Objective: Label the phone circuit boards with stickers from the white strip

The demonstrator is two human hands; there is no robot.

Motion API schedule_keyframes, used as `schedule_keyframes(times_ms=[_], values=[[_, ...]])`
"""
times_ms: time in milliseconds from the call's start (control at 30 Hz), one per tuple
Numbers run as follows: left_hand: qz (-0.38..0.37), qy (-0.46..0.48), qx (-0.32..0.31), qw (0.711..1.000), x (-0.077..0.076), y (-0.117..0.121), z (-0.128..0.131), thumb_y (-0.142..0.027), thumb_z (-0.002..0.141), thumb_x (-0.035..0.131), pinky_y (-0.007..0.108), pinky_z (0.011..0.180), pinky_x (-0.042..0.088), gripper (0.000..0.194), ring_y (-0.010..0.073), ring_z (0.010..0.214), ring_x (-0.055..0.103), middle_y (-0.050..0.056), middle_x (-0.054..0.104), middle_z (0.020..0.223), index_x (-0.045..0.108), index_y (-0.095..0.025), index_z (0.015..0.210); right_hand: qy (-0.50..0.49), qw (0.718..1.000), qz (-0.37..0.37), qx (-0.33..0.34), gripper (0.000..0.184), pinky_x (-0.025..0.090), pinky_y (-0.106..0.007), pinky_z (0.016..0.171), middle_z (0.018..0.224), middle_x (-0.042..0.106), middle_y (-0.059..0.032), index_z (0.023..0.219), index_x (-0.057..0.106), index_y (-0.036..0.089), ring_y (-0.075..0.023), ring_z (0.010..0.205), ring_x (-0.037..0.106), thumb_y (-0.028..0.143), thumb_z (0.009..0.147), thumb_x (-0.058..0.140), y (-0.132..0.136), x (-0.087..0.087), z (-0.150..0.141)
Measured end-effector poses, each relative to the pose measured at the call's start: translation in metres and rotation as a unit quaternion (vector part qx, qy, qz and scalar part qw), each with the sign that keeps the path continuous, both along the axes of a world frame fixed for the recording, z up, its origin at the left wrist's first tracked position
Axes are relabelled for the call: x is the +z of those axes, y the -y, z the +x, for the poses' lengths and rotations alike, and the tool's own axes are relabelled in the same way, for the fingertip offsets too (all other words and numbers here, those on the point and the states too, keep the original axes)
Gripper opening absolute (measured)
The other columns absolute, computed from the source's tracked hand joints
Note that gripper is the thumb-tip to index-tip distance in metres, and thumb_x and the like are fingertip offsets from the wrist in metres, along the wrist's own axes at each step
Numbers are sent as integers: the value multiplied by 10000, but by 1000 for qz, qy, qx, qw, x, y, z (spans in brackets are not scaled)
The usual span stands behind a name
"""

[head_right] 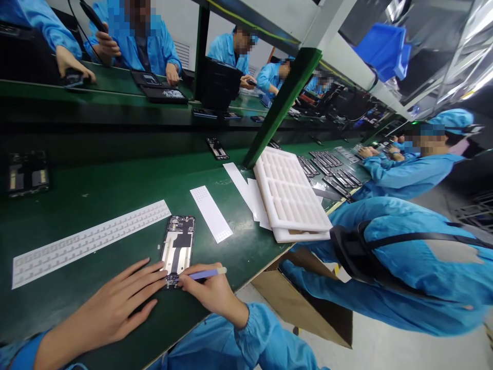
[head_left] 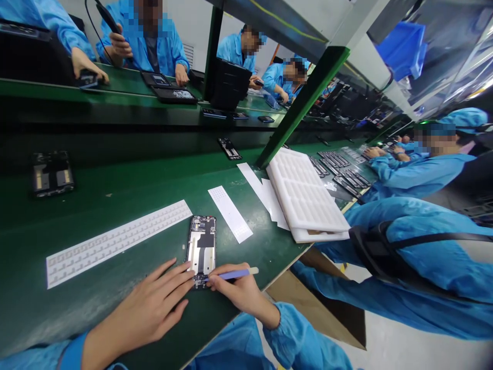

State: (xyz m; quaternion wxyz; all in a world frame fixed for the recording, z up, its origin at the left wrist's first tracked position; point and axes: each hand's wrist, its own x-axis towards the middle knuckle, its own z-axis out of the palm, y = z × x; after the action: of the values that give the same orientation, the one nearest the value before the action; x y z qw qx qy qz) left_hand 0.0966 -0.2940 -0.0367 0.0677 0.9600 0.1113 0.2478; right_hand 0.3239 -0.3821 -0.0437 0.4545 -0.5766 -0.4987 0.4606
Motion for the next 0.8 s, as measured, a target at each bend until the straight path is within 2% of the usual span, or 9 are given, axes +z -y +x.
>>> schedule_keyframes(times_ms=[300,567,800], values=[[-17,14,7,1000,0,3,2,-221,946,504,388,1182,297,302,189,1237,548,14,672,1221,648,-203,1211,1,1000,7,1,148,566,-297,627,753,758,-49,869,781,211,-198,642,699,313,866,674,0,1,0],[-15,15,8,1000,2,2,3,-225,941,507,360,1191,284,285,173,1234,550,9,678,1199,658,-200,1181,7,1000,18,4,168,556,-265,605,728,750,-57,861,781,180,-180,621,686,314,866,678,-1,0,0],[-7,-15,-2,1000,2,1,0,-212,928,516,390,1189,284,292,195,1252,531,21,662,1224,644,-194,1190,18,999,29,8,142,551,-246,613,738,753,-47,872,778,187,-171,632,688,287,871,677,1,-2,1]])
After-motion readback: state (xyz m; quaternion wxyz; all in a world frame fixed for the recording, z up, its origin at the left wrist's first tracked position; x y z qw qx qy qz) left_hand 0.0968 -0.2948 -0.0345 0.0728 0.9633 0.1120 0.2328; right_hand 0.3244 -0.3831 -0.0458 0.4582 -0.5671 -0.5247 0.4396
